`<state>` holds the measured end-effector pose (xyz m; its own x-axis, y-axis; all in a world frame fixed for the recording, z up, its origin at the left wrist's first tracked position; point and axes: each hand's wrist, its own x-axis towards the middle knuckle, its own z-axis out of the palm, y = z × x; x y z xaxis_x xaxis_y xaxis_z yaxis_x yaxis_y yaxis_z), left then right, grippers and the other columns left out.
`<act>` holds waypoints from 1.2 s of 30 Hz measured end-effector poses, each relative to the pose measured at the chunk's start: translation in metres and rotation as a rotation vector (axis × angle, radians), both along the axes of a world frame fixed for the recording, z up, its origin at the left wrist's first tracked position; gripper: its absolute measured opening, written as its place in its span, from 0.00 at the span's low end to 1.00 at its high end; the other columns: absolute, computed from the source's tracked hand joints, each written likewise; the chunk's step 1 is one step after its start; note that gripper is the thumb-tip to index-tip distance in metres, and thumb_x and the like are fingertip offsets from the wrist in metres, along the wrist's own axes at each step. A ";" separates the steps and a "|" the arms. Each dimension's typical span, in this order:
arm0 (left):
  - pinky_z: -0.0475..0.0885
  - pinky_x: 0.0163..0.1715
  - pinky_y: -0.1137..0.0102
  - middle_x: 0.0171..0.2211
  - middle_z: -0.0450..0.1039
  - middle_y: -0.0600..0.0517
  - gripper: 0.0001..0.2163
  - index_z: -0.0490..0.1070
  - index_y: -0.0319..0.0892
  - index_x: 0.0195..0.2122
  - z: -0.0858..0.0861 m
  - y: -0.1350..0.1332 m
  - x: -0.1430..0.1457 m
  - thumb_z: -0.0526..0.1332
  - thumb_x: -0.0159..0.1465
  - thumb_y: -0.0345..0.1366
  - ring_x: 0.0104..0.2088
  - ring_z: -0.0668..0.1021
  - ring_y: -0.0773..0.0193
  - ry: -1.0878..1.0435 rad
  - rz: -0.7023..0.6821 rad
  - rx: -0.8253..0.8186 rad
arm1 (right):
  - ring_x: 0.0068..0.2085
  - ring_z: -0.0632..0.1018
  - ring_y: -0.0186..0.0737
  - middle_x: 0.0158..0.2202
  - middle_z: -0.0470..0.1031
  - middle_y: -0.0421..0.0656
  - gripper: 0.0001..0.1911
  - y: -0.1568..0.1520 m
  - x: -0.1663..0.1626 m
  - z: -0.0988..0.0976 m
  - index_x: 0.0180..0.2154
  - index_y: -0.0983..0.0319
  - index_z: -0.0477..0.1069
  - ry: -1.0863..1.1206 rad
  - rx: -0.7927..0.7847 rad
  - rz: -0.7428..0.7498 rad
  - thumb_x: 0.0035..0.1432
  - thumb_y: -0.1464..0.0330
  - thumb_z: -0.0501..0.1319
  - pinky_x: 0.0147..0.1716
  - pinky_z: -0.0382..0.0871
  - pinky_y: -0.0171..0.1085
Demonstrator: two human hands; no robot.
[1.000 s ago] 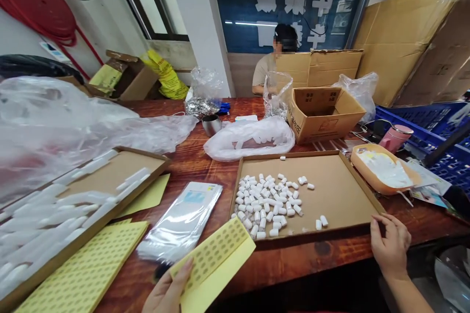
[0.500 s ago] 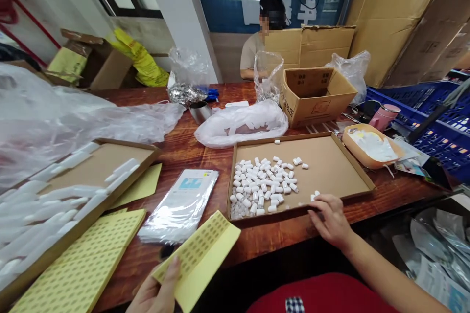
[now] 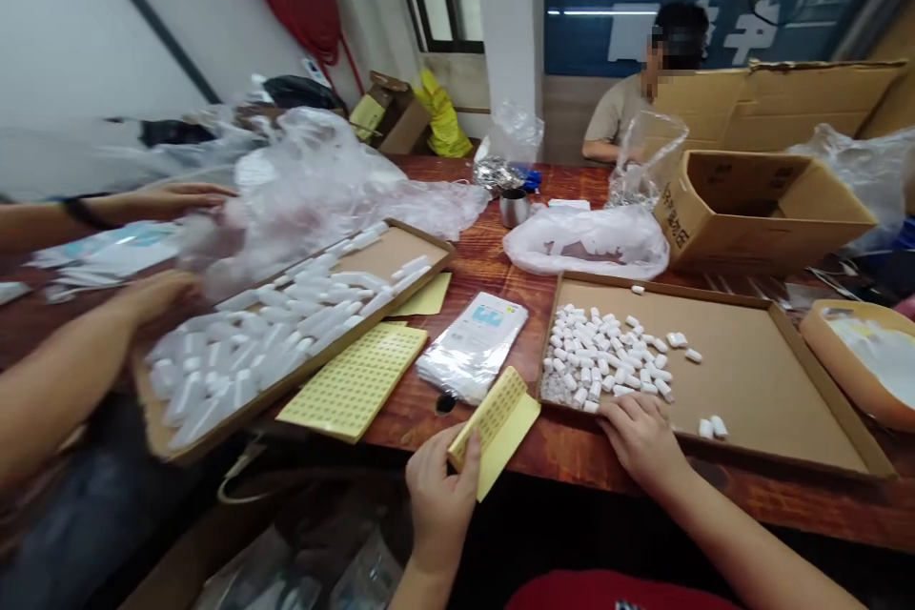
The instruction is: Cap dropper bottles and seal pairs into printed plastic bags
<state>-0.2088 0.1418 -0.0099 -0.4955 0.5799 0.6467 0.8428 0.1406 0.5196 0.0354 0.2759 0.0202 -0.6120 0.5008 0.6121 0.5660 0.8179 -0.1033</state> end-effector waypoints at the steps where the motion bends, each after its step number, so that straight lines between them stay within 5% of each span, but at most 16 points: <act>1: 0.72 0.36 0.64 0.31 0.78 0.48 0.11 0.74 0.40 0.37 0.000 0.000 0.002 0.58 0.65 0.41 0.32 0.79 0.57 0.017 0.013 0.004 | 0.36 0.69 0.41 0.30 0.75 0.43 0.14 0.000 0.002 0.000 0.33 0.60 0.73 0.012 0.004 0.007 0.67 0.69 0.50 0.42 0.56 0.39; 8: 0.74 0.36 0.66 0.41 0.79 0.44 0.13 0.68 0.39 0.51 -0.006 0.001 0.007 0.55 0.68 0.36 0.33 0.79 0.59 0.151 0.100 0.079 | 0.39 0.72 0.43 0.34 0.77 0.43 0.15 0.007 0.013 0.004 0.37 0.58 0.74 -0.045 0.048 0.008 0.68 0.63 0.50 0.44 0.57 0.40; 15: 0.71 0.33 0.65 0.37 0.80 0.45 0.12 0.68 0.38 0.51 -0.009 0.020 0.018 0.54 0.69 0.33 0.28 0.78 0.60 0.215 0.101 0.057 | 0.39 0.72 0.44 0.33 0.76 0.44 0.16 0.001 0.013 0.021 0.36 0.58 0.74 -0.041 -0.007 -0.001 0.68 0.62 0.49 0.43 0.57 0.41; 21: 0.68 0.31 0.63 0.28 0.78 0.49 0.16 0.67 0.36 0.56 -0.003 0.040 0.034 0.53 0.69 0.33 0.27 0.78 0.57 0.213 0.126 -0.081 | 0.38 0.71 0.42 0.32 0.75 0.42 0.12 0.000 0.015 0.002 0.36 0.57 0.73 -0.064 -0.086 0.036 0.67 0.65 0.52 0.43 0.56 0.40; 31: 0.70 0.39 0.52 0.49 0.70 0.35 0.20 0.66 0.40 0.57 -0.014 0.033 0.038 0.55 0.65 0.41 0.42 0.75 0.44 0.179 0.195 -0.175 | 0.35 0.70 0.40 0.29 0.73 0.40 0.11 -0.011 0.005 0.000 0.33 0.58 0.72 0.075 -0.123 0.016 0.64 0.70 0.53 0.40 0.59 0.38; 33: 0.69 0.43 0.47 0.52 0.68 0.34 0.22 0.63 0.43 0.60 -0.007 0.031 0.032 0.55 0.66 0.42 0.46 0.74 0.41 0.112 0.176 -0.129 | 0.35 0.71 0.39 0.29 0.73 0.40 0.09 -0.012 0.005 0.000 0.34 0.58 0.72 0.078 -0.107 0.013 0.63 0.71 0.53 0.40 0.60 0.38; 36: 0.62 0.47 0.36 0.53 0.67 0.30 0.18 0.69 0.42 0.54 0.027 0.019 0.011 0.58 0.64 0.41 0.52 0.70 0.33 0.006 0.041 0.011 | 0.37 0.72 0.40 0.33 0.75 0.41 0.08 -0.015 0.006 0.003 0.38 0.58 0.72 0.101 -0.063 0.016 0.63 0.71 0.54 0.43 0.61 0.39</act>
<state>-0.1981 0.1611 0.0167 -0.5148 0.5520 0.6559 0.8396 0.1700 0.5159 0.0417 0.2611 0.0233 -0.5570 0.5309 0.6386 0.5372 0.8168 -0.2104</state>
